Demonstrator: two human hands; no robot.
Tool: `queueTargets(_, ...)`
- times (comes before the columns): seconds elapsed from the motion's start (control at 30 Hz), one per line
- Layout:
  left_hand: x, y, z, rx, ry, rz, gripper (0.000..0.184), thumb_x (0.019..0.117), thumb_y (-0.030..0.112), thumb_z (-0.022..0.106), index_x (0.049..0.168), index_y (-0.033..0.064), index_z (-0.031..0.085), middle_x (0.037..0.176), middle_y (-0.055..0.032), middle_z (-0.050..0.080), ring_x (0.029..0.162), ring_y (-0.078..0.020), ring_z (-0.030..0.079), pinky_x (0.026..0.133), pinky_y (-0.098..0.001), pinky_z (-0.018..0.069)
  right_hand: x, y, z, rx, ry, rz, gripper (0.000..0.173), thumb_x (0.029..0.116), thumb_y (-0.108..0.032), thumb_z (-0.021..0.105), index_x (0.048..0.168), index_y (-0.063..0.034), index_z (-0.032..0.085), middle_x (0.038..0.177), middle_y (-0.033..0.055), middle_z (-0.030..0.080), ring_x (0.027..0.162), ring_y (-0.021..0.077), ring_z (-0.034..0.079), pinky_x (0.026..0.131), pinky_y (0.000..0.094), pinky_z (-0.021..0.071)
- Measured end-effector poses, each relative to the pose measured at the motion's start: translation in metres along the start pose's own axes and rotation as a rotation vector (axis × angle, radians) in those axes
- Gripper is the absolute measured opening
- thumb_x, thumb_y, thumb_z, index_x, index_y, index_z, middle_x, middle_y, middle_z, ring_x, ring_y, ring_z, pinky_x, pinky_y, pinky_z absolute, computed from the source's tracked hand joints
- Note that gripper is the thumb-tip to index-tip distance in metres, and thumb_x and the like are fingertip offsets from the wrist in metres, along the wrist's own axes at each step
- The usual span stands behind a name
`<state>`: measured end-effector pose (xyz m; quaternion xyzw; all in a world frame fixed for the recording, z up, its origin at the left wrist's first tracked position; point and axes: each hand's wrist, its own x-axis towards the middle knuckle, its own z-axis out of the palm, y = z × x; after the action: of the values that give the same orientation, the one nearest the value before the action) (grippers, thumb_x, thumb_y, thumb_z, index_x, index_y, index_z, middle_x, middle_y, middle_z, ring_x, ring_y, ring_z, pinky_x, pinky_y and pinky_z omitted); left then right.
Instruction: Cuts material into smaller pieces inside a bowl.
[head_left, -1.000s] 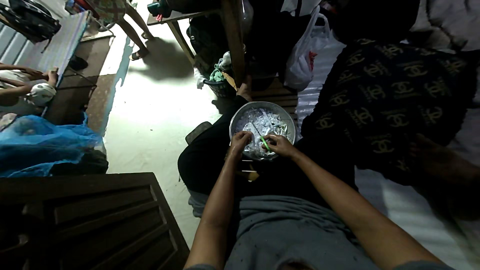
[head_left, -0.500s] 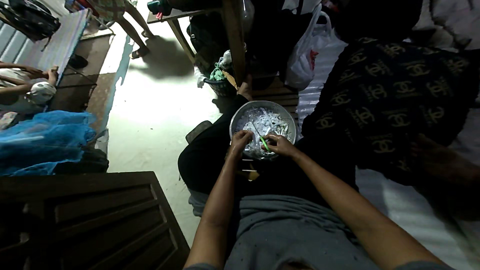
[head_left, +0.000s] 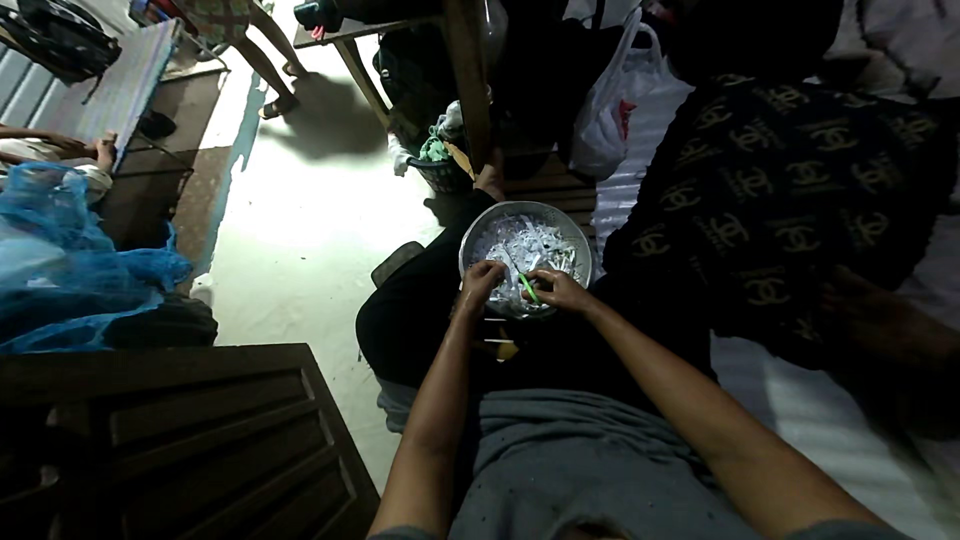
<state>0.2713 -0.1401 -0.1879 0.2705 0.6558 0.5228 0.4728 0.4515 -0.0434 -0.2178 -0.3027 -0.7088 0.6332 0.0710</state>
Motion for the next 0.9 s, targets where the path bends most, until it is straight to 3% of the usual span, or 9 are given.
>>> queueTargets(0.27, -0.0019, 0.0020, 0.0021, 0.053, -0.036, -0.013, 0.016, 0.1040, 0.014, 0.057, 0.105, 0.0004, 0.065, 0.085, -0.0011, 0.062, 0.072, -0.0057, 0.057, 0.072, -0.0255, 0.0523, -0.0014, -0.0052, 0.0001, 0.019, 0.039, 0.014, 0.038, 0.0947, -0.014, 0.071, 0.126, 0.0042, 0.061, 0.092, 0.0136, 0.070, 0.076, 0.0140, 0.066, 0.079, 0.0332, 0.0570)
queueTargets(0.47, -0.0005, 0.0001, 0.0033, 0.025, -0.018, -0.031, 0.016, 0.1036, 0.014, 0.058, 0.105, 0.0004, 0.066, 0.086, -0.0021, 0.062, 0.073, -0.0067, 0.057, 0.074, -0.0265, 0.0528, -0.0015, -0.0054, 0.0006, 0.010, 0.099, -0.006, 0.031, 0.0965, -0.008, 0.068, 0.125, 0.0047, 0.063, 0.089, 0.0141, 0.069, 0.074, 0.0162, 0.066, 0.077, 0.0357, 0.0578)
queueTargets(0.57, -0.0027, 0.0015, 0.0027, 0.019, 0.005, -0.023, 0.014, 0.1030, 0.015, 0.059, 0.103, 0.0022, 0.066, 0.083, 0.0000, 0.061, 0.070, -0.0047, 0.055, 0.070, -0.0236, 0.0506, -0.0025, -0.0084, -0.0004, 0.037, 0.093, 0.000, 0.032, 0.0965, -0.008, 0.068, 0.125, 0.0052, 0.062, 0.093, 0.0151, 0.069, 0.075, 0.0159, 0.066, 0.078, 0.0348, 0.0578)
queueTargets(0.67, -0.0035, 0.0039, 0.0023, 0.017, 0.018, -0.022, 0.014, 0.1028, 0.014, 0.059, 0.104, 0.0019, 0.066, 0.085, -0.0009, 0.061, 0.072, -0.0061, 0.056, 0.072, -0.0252, 0.0515, -0.0009, -0.0035, -0.0012, 0.050, 0.027, -0.002, 0.037, 0.0959, -0.013, 0.069, 0.127, 0.0048, 0.060, 0.100, 0.0161, 0.069, 0.081, 0.0165, 0.067, 0.082, 0.0356, 0.0574)
queueTargets(0.77, -0.0025, 0.0039, 0.0022, 0.026, 0.020, -0.014, 0.013, 0.1024, 0.013, 0.060, 0.102, 0.0020, 0.066, 0.084, -0.0005, 0.061, 0.070, -0.0056, 0.056, 0.070, -0.0242, 0.0513, 0.0001, -0.0013, -0.0014, 0.016, -0.020, 0.012, 0.042, 0.0960, -0.021, 0.070, 0.129, 0.0027, 0.061, 0.100, 0.0156, 0.070, 0.083, 0.0158, 0.067, 0.084, 0.0354, 0.0563)
queueTargets(0.9, -0.0019, 0.0012, 0.0002, 0.057, -0.030, 0.000, 0.014, 0.1027, 0.013, 0.059, 0.105, 0.0011, 0.065, 0.087, -0.0016, 0.062, 0.072, -0.0053, 0.056, 0.071, -0.0250, 0.0519, -0.0001, -0.0004, -0.0007, 0.016, 0.005, -0.002, 0.043, 0.0942, -0.022, 0.072, 0.128, 0.0028, 0.061, 0.097, 0.0144, 0.070, 0.080, 0.0153, 0.066, 0.082, 0.0358, 0.0562)
